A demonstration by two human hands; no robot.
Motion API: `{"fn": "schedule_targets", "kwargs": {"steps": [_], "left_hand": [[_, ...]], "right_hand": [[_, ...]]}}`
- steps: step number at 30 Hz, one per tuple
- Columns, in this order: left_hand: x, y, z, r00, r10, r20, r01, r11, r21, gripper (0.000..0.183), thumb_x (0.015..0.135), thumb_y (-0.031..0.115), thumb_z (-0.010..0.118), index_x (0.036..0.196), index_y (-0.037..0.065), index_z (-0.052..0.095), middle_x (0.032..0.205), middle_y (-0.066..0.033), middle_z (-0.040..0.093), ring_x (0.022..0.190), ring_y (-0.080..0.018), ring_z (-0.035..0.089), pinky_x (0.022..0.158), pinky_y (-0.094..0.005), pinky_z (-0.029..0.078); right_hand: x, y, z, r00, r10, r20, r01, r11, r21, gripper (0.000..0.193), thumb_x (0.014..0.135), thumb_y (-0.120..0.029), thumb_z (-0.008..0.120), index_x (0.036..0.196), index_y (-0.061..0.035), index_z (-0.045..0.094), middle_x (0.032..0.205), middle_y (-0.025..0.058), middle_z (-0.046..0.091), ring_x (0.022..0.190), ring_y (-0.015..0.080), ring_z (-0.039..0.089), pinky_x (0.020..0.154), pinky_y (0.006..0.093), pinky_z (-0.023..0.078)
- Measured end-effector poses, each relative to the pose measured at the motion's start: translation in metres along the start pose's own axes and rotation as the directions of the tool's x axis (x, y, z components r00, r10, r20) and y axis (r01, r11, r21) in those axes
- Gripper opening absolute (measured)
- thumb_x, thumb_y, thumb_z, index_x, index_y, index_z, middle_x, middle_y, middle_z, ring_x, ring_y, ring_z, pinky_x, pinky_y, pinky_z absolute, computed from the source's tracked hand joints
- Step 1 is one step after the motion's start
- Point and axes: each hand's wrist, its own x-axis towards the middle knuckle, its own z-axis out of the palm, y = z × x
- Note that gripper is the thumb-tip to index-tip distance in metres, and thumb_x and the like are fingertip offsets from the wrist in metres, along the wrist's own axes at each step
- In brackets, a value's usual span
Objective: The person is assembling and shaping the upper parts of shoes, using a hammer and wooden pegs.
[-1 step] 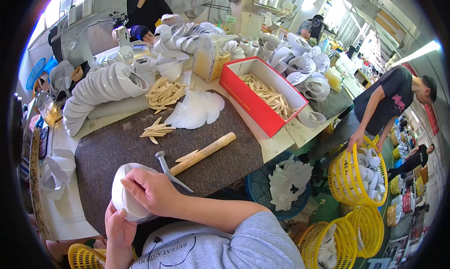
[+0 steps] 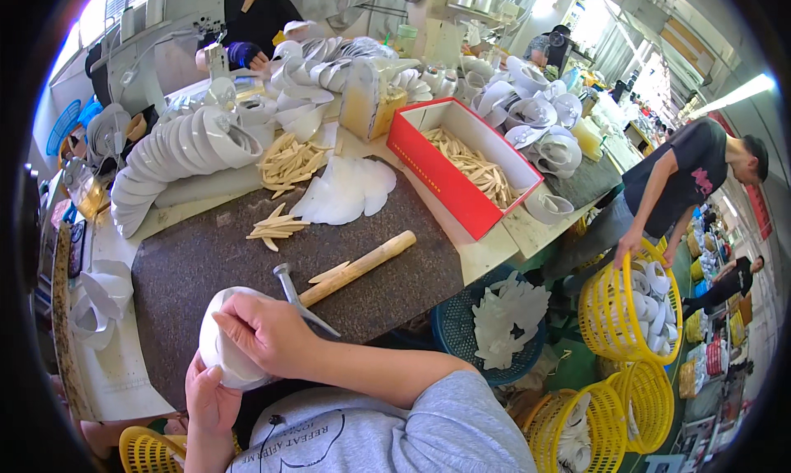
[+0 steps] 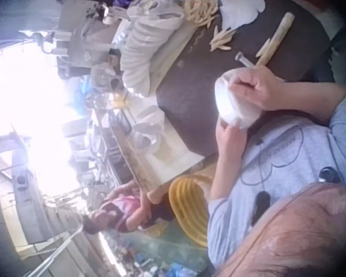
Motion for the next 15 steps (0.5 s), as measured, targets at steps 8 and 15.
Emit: {"fn": "schedule_targets", "kwargs": {"steps": [8, 15], "left_hand": [[0.02, -0.008, -0.002, 0.999, -0.044, -0.01, 0.044, 0.998, -0.047, 0.048, 0.08, 0.004, 0.071, 0.124, -0.004, 0.053, 0.119, -0.0106, 0.062, 0.113, -0.0212, 0.059, 0.102, -0.0381, 0.043], [0.015, -0.004, -0.006, 0.998, -0.038, 0.051, 0.045, 0.99, -0.132, 0.052, 0.084, 0.006, 0.071, 0.13, -0.001, 0.048, 0.125, -0.0109, 0.059, 0.115, -0.0199, 0.057, 0.102, -0.0374, 0.043]], "right_hand": [[0.011, -0.002, -0.011, 0.998, 0.032, -0.047, -0.038, 0.99, -0.135, 0.016, 0.094, -0.021, 0.061, 0.092, -0.0052, 0.063, 0.073, 0.0115, 0.063, 0.062, 0.0222, 0.062, 0.055, 0.0319, 0.048], [0.011, 0.003, -0.003, 0.999, 0.031, -0.021, -0.032, 0.998, -0.05, 0.014, 0.095, -0.017, 0.063, 0.092, -0.0032, 0.063, 0.072, 0.0031, 0.063, 0.061, 0.0069, 0.056, 0.054, 0.0228, 0.045]]}}
